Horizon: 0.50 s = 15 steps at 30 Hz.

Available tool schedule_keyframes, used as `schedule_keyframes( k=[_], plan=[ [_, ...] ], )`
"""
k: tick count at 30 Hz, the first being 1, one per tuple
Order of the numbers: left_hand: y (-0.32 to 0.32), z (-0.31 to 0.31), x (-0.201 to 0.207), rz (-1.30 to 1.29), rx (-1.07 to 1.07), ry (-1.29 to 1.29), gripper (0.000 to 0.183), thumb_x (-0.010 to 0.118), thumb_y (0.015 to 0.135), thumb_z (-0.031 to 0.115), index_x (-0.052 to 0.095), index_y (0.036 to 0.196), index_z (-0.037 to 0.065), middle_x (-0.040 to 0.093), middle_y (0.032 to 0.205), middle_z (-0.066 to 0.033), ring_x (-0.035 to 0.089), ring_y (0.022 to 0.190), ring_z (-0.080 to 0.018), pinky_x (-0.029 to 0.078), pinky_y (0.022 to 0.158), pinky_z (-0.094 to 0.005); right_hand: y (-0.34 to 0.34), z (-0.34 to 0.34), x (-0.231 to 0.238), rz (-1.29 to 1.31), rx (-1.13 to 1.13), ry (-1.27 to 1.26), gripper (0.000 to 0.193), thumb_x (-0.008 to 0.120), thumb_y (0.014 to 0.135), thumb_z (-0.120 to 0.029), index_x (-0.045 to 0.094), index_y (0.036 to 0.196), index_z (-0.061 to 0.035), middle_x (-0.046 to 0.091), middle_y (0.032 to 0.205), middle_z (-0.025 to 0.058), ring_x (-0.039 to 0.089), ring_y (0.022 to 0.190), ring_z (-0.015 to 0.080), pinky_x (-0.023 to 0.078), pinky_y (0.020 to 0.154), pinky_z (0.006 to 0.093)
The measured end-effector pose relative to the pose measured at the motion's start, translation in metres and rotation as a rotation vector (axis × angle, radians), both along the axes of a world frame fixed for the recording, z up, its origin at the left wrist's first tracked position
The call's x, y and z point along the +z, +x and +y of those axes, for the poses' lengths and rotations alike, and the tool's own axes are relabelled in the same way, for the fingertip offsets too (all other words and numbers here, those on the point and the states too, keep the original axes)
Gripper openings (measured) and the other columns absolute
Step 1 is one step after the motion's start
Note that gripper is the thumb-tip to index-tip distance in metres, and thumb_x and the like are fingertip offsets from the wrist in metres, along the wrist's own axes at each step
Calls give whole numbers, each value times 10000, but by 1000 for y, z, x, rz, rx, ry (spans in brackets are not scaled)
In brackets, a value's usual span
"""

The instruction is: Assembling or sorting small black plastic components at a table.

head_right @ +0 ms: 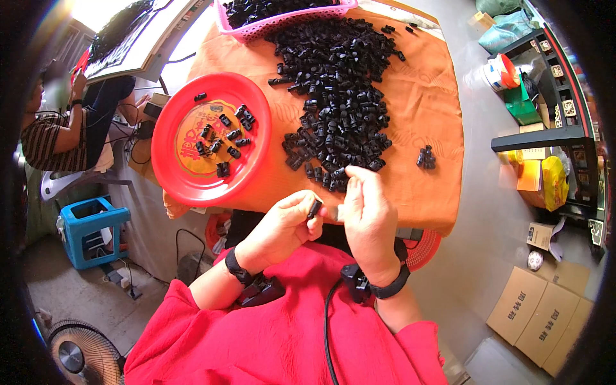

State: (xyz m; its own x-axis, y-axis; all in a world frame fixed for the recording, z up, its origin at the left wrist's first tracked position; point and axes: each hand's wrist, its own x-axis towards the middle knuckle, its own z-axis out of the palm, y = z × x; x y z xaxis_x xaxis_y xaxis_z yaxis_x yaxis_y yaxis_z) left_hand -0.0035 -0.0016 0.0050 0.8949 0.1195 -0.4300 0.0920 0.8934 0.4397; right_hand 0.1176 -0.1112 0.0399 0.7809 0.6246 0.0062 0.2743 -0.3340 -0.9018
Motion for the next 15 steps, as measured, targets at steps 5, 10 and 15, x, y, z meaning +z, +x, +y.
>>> schedule_keyframes(
  k=[5, 10, 15],
  plan=[
    [5, 1, 0, 28, 35, 82, 120, 502, 1020, 179, 534, 963, 79, 527, 801, 9, 497, 707, -101, 415, 661, -244, -12, 0, 2, 138, 166, -23, 140, 557, 1002, -146, 574, 1090, -38, 659, 719, 64, 652, 587, 129, 497, 531, 273],
    [7, 3, -2, 99, -22, 295, 128, 485, 1024, 171, 496, 917, 102, 475, 820, 27, 458, 734, -71, 387, 639, -217, -9, -3, 0, 207, 303, -101, 164, 611, 982, -135, 499, 1027, -25, 656, 760, 39, 559, 614, 50, 456, 551, 203],
    [4, 7, -1, 89, -98, 380, 167, 475, 1042, 232, 522, 947, 102, 486, 804, 33, 434, 706, -60, 367, 625, -214, -7, -6, 3, 204, 342, -75, 80, 529, 1018, -104, 507, 1013, -28, 631, 800, 36, 549, 642, 57, 464, 583, 210]
  ],
)
